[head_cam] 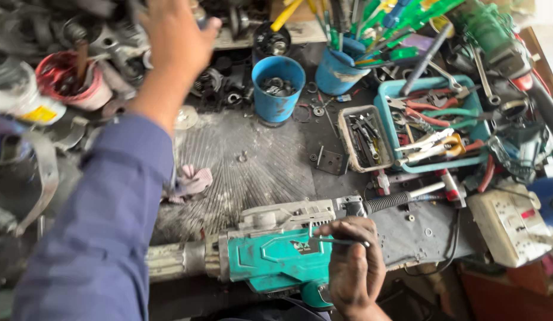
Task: The person repairs a teal demolition hammer on a cluttered workbench. They use a hex key to loosen screws on the tool's housing, tap components with a hammer, reposition the tool, and handle a small part with both hands while working on the casing.
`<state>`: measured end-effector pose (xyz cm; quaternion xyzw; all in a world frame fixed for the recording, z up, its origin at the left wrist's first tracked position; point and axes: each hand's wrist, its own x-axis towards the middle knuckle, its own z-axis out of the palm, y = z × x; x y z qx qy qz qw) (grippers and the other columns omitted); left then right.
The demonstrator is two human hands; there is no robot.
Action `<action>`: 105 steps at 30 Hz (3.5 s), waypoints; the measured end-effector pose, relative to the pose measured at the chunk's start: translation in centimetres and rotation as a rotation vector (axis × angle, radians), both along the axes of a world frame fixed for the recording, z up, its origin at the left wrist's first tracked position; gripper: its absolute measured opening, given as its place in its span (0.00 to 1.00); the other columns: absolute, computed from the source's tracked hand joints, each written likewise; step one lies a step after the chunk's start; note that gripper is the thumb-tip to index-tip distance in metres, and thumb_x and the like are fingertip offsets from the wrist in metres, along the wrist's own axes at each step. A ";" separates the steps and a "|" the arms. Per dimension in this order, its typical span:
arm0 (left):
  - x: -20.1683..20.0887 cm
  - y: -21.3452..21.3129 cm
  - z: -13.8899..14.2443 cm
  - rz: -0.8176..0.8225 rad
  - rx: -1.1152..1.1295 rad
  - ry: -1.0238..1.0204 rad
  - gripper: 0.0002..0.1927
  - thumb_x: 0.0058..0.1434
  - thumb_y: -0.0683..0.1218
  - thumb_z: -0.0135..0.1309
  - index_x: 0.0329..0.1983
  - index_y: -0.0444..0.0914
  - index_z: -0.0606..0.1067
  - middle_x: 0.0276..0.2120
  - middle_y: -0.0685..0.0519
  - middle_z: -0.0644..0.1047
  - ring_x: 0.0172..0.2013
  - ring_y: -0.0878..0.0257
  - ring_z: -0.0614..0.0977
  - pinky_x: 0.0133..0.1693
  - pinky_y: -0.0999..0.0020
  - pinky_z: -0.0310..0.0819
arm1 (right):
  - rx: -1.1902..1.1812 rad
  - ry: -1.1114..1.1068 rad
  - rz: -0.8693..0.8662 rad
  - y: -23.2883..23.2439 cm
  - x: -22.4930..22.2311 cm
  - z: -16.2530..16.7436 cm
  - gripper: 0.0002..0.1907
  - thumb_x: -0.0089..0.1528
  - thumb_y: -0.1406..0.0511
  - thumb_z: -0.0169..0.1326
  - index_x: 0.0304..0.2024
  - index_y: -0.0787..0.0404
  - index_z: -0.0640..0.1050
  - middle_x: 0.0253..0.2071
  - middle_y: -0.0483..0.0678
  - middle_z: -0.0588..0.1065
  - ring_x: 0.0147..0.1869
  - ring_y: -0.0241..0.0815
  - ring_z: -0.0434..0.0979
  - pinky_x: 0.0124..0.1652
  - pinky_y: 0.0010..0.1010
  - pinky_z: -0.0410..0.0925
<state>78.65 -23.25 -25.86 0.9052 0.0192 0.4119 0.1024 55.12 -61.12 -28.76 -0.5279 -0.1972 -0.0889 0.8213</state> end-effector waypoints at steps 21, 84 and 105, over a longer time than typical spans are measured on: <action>-35.5 -8.4 -6.7 -0.574 -1.674 0.066 0.15 0.77 0.47 0.39 0.61 0.37 0.70 0.27 0.61 0.65 0.22 0.72 0.61 0.25 0.74 0.59 | -1.400 -0.500 0.253 6.8 -3.4 3.6 0.48 0.53 0.46 0.66 0.68 0.62 0.67 0.69 0.55 0.65 0.77 0.58 0.57 0.73 0.53 0.47; -26.3 -9.9 -9.8 -0.127 -2.059 0.253 0.09 0.71 0.50 0.45 0.39 0.43 0.73 0.18 0.65 0.59 0.16 0.75 0.57 0.16 0.75 0.46 | -1.525 -0.520 0.259 7.1 -2.3 1.8 0.61 0.39 0.37 0.68 0.67 0.60 0.68 0.67 0.54 0.65 0.76 0.55 0.57 0.72 0.54 0.44; -33.2 -16.1 0.8 -0.197 -1.198 -0.126 0.24 0.83 0.54 0.43 0.33 0.35 0.65 0.26 0.57 0.62 0.29 0.71 0.62 0.34 0.71 0.58 | -1.541 -0.804 0.449 4.5 0.4 1.2 0.62 0.46 0.33 0.61 0.71 0.62 0.62 0.69 0.57 0.62 0.76 0.58 0.55 0.71 0.54 0.46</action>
